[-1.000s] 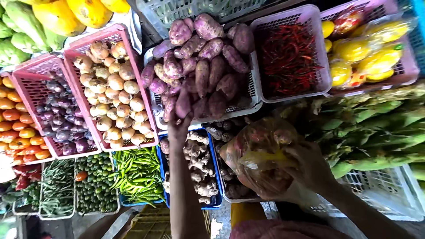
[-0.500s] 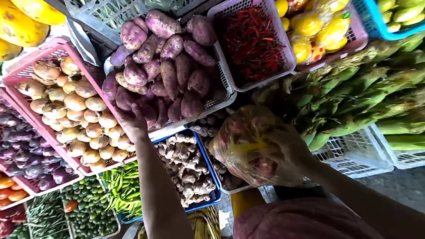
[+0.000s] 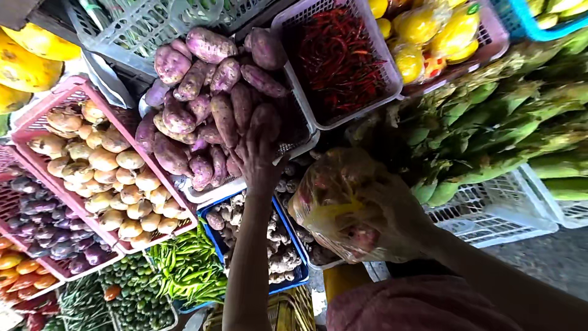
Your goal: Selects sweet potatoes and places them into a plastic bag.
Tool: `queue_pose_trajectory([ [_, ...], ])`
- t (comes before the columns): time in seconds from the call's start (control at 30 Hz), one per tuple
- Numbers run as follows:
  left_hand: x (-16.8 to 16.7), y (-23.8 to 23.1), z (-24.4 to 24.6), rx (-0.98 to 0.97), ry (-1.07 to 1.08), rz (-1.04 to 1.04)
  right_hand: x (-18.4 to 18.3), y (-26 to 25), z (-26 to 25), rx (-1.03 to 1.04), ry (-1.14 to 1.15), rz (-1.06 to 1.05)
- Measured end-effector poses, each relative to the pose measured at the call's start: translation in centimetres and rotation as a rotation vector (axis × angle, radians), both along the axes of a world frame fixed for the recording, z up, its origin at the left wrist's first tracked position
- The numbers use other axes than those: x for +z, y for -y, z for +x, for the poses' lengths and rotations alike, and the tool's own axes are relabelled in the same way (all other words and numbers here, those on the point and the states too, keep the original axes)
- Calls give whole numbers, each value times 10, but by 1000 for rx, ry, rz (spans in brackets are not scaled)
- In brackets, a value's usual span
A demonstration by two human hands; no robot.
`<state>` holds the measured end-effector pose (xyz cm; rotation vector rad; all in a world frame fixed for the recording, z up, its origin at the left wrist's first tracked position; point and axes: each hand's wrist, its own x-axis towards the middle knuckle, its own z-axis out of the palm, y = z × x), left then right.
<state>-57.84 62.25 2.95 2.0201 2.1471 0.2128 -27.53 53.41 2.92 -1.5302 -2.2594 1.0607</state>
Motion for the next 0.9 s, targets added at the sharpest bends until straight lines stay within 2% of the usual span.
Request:
queue_pose_trajectory([
  [0.1, -26, 7, -18, -39, -44, 131, -2, 0, 1, -8, -20, 49],
  [0.27, -28, 3, -30, 122, -23, 392, -6, 3, 3, -30, -71, 69],
  [0.37, -28, -18, -17, 189, -45, 451, -5, 3, 4, -26, -68, 43],
  [0.5, -4, -23, 9, 146, -168, 86, -2, 0, 5, -4, -49, 10],
  [0.63, -12, -18, 46, -149, -193, -120, -2, -1, 3, -2, -39, 10],
  [0.77, -25, -52, 68, -383, -358, -462, -6, -2, 2, 2, -26, 48],
  [0.83, -26, -67, 67, -462, -477, -516, -8, -1, 1, -3, -24, 97],
  [0.9, -33, -77, 60, -510, -520, -484, -11, -1, 2, -17, -34, 123],
])
